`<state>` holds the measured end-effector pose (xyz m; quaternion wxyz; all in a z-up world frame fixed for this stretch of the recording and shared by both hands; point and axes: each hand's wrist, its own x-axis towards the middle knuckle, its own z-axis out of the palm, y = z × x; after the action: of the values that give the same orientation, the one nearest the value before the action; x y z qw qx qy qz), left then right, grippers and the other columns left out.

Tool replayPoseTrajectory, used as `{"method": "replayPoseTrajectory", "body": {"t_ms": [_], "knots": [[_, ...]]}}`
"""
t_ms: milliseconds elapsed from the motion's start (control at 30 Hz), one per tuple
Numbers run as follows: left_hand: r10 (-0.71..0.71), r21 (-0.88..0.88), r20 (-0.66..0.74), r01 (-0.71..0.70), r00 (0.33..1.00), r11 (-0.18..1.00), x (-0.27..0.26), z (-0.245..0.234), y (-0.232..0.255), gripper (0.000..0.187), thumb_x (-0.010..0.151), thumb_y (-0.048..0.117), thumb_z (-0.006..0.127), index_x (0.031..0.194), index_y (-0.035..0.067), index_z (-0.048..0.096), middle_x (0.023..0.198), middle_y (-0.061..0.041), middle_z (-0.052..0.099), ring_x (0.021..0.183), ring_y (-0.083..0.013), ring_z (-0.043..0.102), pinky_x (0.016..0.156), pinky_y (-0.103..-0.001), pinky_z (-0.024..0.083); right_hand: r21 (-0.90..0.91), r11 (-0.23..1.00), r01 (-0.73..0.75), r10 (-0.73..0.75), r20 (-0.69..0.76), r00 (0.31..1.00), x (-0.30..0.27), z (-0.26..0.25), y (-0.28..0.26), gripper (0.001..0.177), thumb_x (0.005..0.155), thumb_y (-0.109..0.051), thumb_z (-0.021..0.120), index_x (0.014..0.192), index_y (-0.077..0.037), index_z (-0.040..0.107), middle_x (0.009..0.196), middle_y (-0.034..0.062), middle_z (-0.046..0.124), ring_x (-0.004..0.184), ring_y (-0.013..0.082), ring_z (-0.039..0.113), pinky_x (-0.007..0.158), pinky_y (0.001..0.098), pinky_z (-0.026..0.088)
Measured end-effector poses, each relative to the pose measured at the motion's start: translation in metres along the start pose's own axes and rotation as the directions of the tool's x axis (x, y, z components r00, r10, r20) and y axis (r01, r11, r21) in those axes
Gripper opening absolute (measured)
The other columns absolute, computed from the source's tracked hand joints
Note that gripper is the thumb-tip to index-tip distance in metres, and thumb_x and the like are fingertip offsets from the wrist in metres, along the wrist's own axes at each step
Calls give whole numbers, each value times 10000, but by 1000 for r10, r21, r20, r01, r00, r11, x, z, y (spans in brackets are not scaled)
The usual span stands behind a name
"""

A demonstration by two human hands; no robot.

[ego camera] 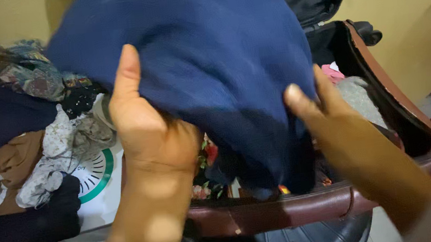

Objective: The person picks up a pair of blue jeans from a pile of clothes, folds them into a rectangular shape, and places them into an open suitcase already containing other garments.

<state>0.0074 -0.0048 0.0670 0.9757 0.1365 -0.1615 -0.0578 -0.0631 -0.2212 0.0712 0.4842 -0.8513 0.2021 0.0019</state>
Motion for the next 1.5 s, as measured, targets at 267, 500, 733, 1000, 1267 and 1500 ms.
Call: {"method": "replayPoseTrajectory", "body": {"t_ms": [267,500,733,1000,1267,1500], "knots": [[-10,-91,-156,-4,988,996,-30,27,-44,489,1024,414,534,1306,21,609,1271,-134,672,1167,-296,640,1100,-466,477,809,303,-504,-275,580,767,52,53,43,797,936,-611,525,1486,-41,436,1454,196,534,1303,349,543,1104,495,415],[-319,-77,-526,330,788,941,-64,-64,-93,549,844,323,667,1339,93,611,1324,-80,681,1199,-278,634,1090,-465,461,816,474,-332,-139,442,886,90,95,147,638,954,-498,536,1408,-52,560,1341,149,636,1165,276,619,1041,451,469],[-329,-97,-572,337,751,937,-89,-129,-106,582,836,274,668,1352,22,575,1359,-144,677,1235,-306,629,1086,-499,449,795,241,-557,-254,606,754,64,73,146,838,794,-719,661,1301,-52,650,1238,176,728,1085,315,713,949,490,565],[-543,-162,-415,528,730,833,-122,-98,-97,603,851,256,677,1393,83,479,1357,-144,622,1263,-322,596,1144,-518,418,799,385,-462,80,469,879,58,66,157,745,754,-495,721,1333,-43,600,1152,152,730,974,272,714,901,426,563],[-226,-7,-864,438,450,899,-88,-82,-13,814,899,589,559,1478,52,362,1406,-207,537,1294,-396,544,1106,-569,401,765,436,-474,214,424,880,60,65,168,815,659,-377,753,1357,-10,550,1119,188,725,960,309,719,882,452,589],[-164,264,-736,501,657,824,-81,-107,39,642,802,316,739,1341,2,587,1335,-199,671,1226,-340,632,1037,-510,506,794,504,-341,112,331,937,76,34,179,797,722,-390,762,1381,12,563,1163,189,692,950,277,701,857,417,580]]}}
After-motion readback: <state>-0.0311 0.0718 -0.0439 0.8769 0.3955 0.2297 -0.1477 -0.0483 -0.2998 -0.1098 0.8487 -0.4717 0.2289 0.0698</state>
